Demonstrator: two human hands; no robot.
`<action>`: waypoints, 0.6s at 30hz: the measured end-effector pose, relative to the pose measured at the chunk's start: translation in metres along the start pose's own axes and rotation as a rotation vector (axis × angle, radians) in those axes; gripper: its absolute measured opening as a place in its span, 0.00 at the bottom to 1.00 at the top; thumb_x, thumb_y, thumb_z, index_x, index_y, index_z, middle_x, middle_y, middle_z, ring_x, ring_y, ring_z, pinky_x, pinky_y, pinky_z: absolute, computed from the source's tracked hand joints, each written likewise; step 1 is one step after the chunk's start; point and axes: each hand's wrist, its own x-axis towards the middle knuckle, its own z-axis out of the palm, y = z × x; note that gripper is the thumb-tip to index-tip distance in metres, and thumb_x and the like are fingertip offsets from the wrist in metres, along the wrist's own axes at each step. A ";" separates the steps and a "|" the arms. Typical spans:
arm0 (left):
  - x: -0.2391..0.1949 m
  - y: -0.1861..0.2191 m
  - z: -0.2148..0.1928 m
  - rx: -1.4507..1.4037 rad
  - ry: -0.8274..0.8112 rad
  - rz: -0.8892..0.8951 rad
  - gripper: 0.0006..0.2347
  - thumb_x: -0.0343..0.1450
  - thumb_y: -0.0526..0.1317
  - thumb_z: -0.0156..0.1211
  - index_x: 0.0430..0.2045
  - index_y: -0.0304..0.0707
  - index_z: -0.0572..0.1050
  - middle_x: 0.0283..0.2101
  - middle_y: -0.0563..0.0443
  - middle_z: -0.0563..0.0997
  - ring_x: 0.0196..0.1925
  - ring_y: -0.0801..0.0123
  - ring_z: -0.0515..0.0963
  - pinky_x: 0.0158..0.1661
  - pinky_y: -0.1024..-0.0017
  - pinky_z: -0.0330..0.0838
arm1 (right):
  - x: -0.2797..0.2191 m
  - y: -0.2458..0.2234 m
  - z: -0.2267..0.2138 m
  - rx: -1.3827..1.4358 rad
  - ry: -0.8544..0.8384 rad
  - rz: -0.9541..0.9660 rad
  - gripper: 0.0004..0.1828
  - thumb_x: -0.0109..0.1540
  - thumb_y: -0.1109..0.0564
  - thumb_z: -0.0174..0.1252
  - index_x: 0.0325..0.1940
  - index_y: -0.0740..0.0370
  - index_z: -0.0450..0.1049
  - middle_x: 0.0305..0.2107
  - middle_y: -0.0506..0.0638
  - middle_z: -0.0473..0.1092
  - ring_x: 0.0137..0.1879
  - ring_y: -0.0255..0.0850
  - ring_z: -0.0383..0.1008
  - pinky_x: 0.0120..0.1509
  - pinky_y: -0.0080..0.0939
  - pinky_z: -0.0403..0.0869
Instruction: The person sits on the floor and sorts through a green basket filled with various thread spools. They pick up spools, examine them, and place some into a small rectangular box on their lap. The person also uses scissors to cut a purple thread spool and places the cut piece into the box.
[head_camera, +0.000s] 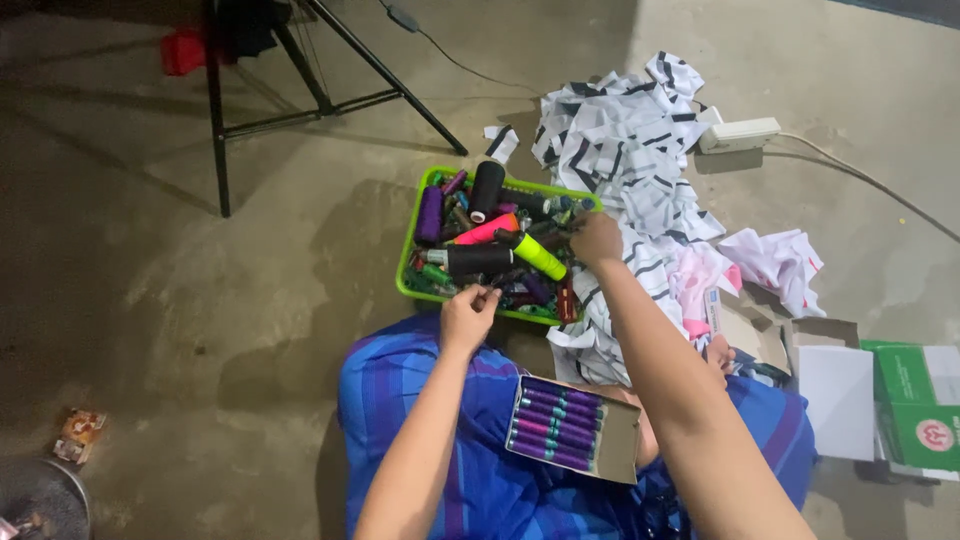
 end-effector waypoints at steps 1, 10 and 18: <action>-0.003 -0.002 0.001 0.001 -0.004 -0.001 0.09 0.65 0.50 0.69 0.22 0.48 0.80 0.19 0.51 0.81 0.31 0.50 0.85 0.34 0.57 0.78 | -0.004 0.002 0.000 0.000 -0.001 0.004 0.14 0.56 0.50 0.61 0.45 0.40 0.84 0.39 0.52 0.81 0.51 0.56 0.81 0.58 0.55 0.79; 0.002 0.003 0.000 0.009 0.034 0.023 0.09 0.65 0.50 0.69 0.21 0.50 0.80 0.18 0.50 0.81 0.31 0.49 0.84 0.34 0.56 0.78 | -0.040 0.006 -0.035 0.423 0.153 0.133 0.15 0.62 0.46 0.60 0.51 0.46 0.83 0.43 0.51 0.80 0.54 0.57 0.78 0.60 0.58 0.76; 0.003 0.005 -0.001 -0.001 -0.003 -0.062 0.10 0.66 0.52 0.68 0.21 0.50 0.81 0.19 0.52 0.81 0.32 0.51 0.85 0.36 0.57 0.78 | -0.081 -0.017 -0.080 0.981 0.116 0.138 0.14 0.59 0.55 0.64 0.47 0.64 0.81 0.23 0.58 0.73 0.20 0.38 0.71 0.25 0.34 0.73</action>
